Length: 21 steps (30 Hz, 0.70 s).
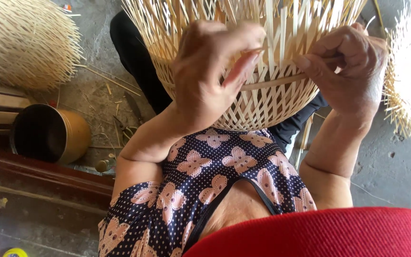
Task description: The person weaves a bamboo basket by hand, interlacing thin vertical strips into a lattice and wrapping a horizontal binder strip around the frame.
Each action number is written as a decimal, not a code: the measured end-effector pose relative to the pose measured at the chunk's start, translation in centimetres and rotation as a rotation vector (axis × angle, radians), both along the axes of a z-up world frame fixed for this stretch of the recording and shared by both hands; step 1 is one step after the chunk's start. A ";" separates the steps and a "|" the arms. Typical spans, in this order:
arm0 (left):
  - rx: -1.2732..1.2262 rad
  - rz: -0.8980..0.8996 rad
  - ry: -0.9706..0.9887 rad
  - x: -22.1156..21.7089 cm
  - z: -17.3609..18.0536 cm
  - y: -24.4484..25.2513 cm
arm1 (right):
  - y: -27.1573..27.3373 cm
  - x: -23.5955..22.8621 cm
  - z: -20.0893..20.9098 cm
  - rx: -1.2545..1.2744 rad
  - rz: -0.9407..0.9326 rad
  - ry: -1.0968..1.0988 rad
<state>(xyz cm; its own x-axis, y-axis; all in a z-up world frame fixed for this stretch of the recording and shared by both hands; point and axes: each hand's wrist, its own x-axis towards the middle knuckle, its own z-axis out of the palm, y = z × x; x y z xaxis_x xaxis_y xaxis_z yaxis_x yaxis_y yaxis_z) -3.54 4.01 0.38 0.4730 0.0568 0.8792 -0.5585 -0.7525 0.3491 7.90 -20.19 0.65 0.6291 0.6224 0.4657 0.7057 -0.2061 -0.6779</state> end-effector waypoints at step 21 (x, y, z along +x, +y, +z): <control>0.279 0.367 0.228 0.7 1.8 -2.0 | 0.2 -0.5 -0.4 0.073 0.021 0.028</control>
